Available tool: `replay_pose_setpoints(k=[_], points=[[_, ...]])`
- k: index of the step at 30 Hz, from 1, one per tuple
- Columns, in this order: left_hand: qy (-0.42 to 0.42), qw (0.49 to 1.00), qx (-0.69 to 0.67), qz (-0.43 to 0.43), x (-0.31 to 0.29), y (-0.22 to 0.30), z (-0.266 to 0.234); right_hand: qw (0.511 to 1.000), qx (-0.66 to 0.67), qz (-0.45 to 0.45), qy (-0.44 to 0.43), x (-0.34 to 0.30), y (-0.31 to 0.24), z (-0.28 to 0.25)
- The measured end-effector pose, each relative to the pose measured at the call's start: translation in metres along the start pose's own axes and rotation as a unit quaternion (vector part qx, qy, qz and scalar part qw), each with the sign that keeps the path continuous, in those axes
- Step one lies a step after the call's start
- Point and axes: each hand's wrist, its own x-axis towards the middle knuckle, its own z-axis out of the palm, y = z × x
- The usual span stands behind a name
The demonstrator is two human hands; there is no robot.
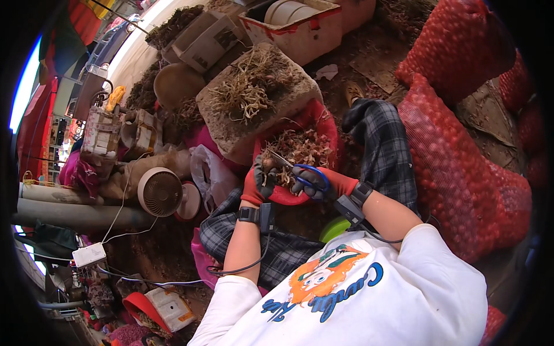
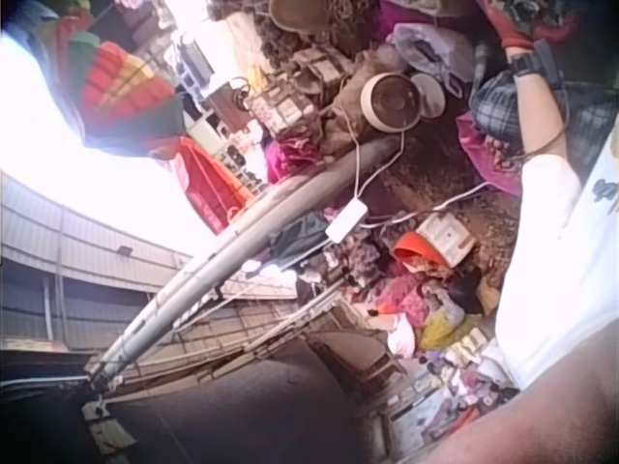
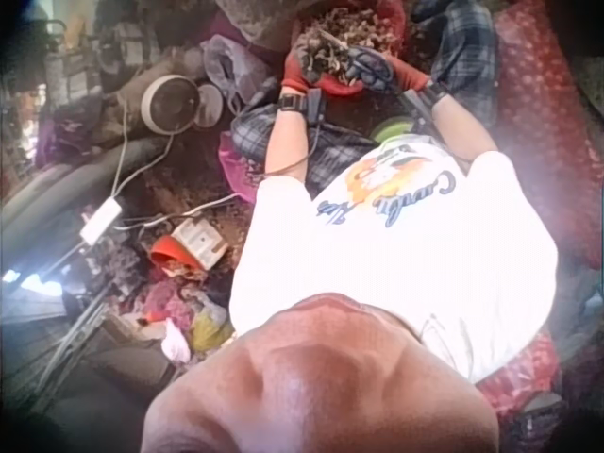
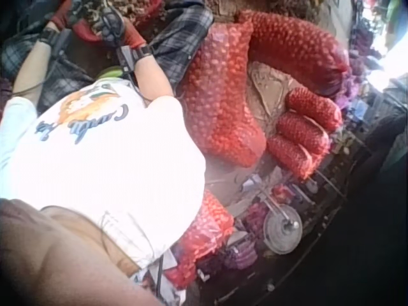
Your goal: Trim roots and stems from shallots or small onions using scissors and place them into a basin.
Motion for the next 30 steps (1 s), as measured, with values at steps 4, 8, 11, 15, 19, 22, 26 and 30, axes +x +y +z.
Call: replay_pose_setpoints(k=[4, 8, 11, 15, 19, 22, 26, 30], points=[[0.016, 0.997, 0.068, 0.03, 0.009, 0.067, 0.003, 0.981, -0.139, -0.116, 0.071, 0.006, 0.02, -0.015], [0.065, 0.988, 0.129, 0.055, 0.004, 0.055, -0.001, 0.825, -0.494, -0.125, 0.245, -0.01, 0.022, -0.007], [0.061, 0.989, 0.123, 0.054, 0.003, 0.054, 0.0, 0.796, -0.529, -0.129, 0.266, -0.012, 0.011, 0.001], [0.037, 0.99, 0.126, 0.052, 0.003, 0.03, -0.002, 0.767, -0.562, -0.148, 0.274, -0.014, 0.006, 0.009], [-0.055, 0.99, 0.09, 0.095, 0.007, 0.038, 0.005, 0.747, -0.588, -0.13, 0.282, -0.009, 0.017, 0.003], [-0.077, 0.993, 0.078, 0.049, 0.006, 0.054, 0.006, 0.721, -0.628, -0.123, 0.265, -0.006, 0.024, -0.005], [-0.122, 0.99, 0.053, 0.054, 0.006, 0.067, 0.008, 0.652, -0.704, -0.098, 0.264, 0.003, 0.022, -0.005], [-0.11, 0.992, 0.063, 0.019, 0.002, 0.056, 0.012, 0.688, -0.674, -0.097, 0.25, 0.023, 0.041, -0.011]])
